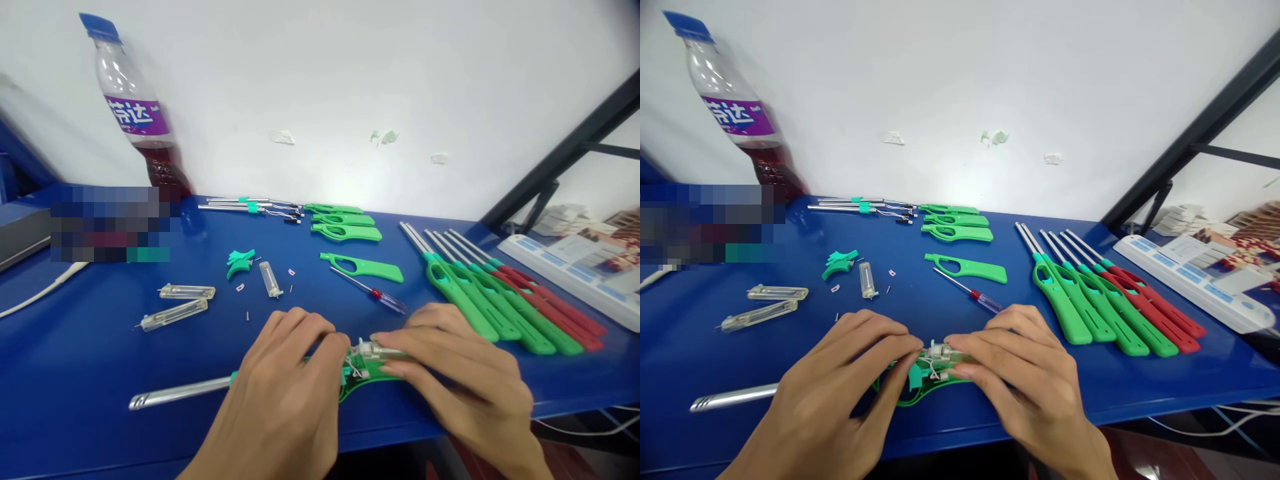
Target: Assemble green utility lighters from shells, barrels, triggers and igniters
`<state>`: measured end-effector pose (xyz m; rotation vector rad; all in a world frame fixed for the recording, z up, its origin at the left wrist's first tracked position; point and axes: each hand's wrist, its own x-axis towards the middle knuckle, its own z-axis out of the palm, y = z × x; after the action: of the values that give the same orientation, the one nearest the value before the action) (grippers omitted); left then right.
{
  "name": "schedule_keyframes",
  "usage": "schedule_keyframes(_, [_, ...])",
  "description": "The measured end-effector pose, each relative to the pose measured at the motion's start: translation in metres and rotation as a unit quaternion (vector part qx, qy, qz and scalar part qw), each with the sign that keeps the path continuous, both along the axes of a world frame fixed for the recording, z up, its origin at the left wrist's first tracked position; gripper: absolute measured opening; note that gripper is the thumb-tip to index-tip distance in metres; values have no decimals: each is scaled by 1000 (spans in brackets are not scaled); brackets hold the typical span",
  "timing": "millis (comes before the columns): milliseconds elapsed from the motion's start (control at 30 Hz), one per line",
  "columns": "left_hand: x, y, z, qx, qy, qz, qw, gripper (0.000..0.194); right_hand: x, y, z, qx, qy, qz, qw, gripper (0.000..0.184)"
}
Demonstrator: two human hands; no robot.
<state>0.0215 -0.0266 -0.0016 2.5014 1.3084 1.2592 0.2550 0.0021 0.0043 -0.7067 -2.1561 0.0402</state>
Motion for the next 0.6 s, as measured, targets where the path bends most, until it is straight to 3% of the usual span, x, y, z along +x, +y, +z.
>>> schedule_keyframes(600, [2,1,-1,0,-34,-28,999,23,-2,2,4,-7,36,8,999,36])
